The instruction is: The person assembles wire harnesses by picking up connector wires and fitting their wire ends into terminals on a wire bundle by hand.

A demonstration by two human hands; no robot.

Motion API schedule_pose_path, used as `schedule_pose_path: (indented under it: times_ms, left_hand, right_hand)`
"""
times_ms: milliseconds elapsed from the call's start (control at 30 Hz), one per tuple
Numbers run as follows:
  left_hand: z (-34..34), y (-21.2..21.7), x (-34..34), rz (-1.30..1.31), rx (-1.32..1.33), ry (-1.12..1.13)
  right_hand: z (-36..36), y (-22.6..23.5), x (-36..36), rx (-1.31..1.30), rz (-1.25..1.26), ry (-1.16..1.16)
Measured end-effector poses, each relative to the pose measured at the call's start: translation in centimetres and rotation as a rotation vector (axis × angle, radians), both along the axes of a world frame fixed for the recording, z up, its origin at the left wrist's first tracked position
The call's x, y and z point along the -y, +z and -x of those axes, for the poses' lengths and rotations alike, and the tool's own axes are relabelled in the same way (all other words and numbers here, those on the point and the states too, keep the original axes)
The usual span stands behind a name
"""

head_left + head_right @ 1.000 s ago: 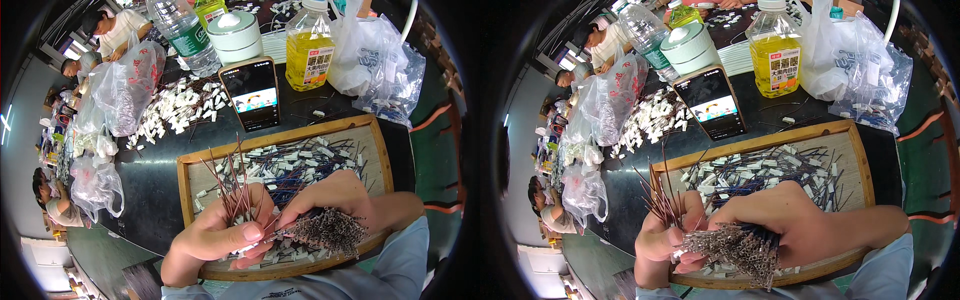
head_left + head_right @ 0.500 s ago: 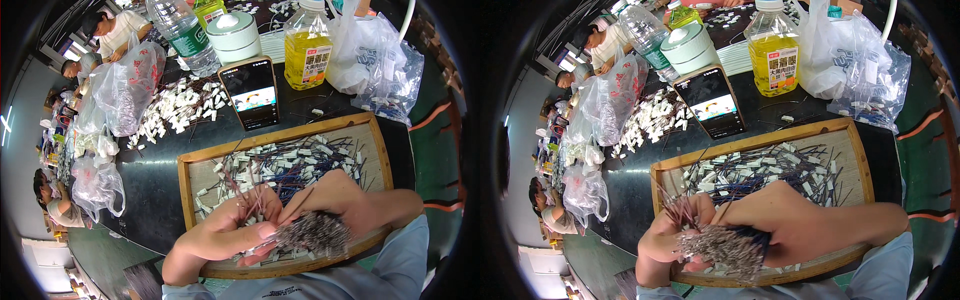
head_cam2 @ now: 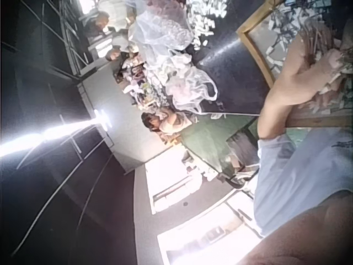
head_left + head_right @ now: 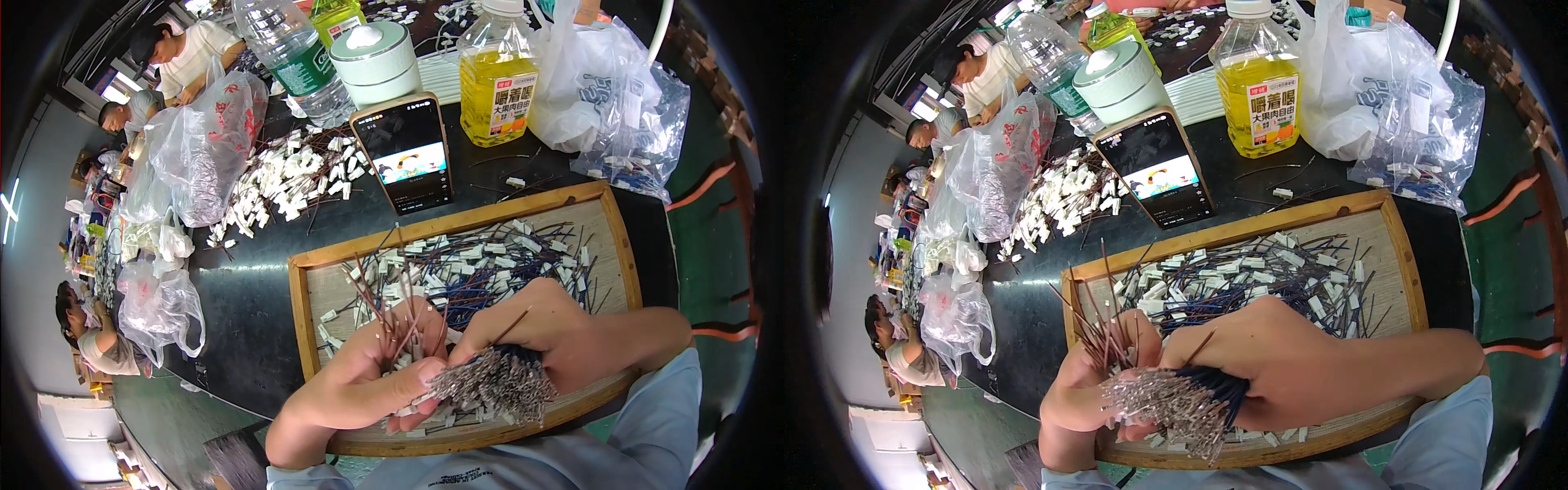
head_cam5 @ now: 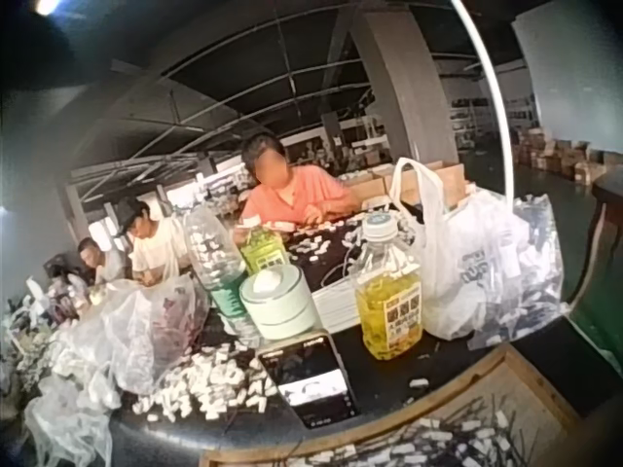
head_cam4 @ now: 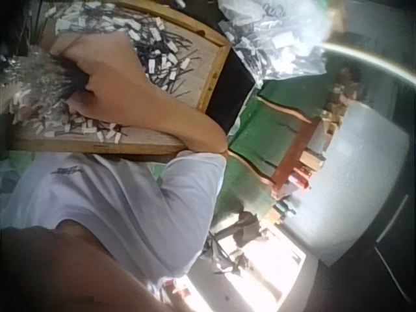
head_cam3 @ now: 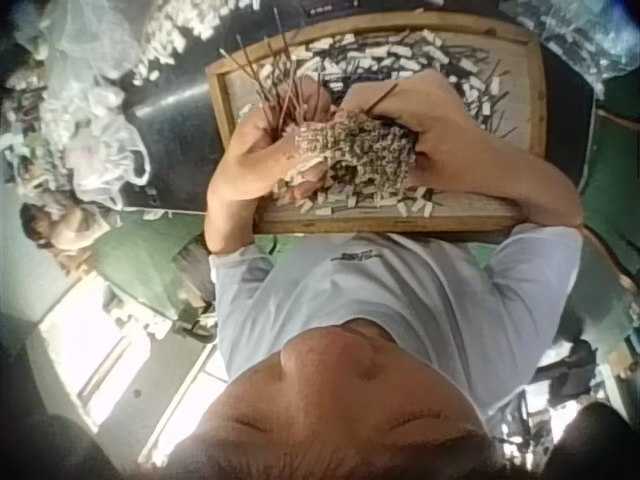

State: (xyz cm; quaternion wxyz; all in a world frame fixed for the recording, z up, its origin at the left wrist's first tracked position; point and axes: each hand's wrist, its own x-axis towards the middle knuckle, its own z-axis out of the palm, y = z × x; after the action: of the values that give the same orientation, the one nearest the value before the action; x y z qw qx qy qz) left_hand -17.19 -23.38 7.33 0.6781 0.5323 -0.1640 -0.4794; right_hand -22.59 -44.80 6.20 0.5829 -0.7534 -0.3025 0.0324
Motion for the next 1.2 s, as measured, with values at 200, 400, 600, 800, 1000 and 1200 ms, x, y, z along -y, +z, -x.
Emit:
schedule_pose_path:
  times_ms: [200,400,600,800,1000,1200]
  left_hand:
    - [-0.5,-0.4,-0.4,0.251,0.069,-0.074]
    - [-0.3,-0.3,-0.6,0.231,0.055,-0.116]
    - [-0.7,0.3,-1.2,0.306,-0.128,0.129]
    - [-1.6,0.2,-1.7,0.277,-0.140,0.094]
    - [-2.9,-0.6,-1.7,0.296,-0.103,0.300]
    - [-4.3,-1.8,-1.4,0.300,-0.272,0.530]
  right_hand:
    - [-0.4,0.8,0.5,-0.064,0.101,0.035]
    - [-0.6,0.4,0.2,0.047,0.012,0.005]
    - [-1.1,1.0,1.4,0.090,0.203,-0.220]
    - [-1.0,1.0,0.7,0.122,0.084,-0.326]
    - [-0.5,2.3,0.5,-0.278,0.022,-0.377]
    - [-0.9,1.1,-0.6,-0.319,-0.105,-0.403]
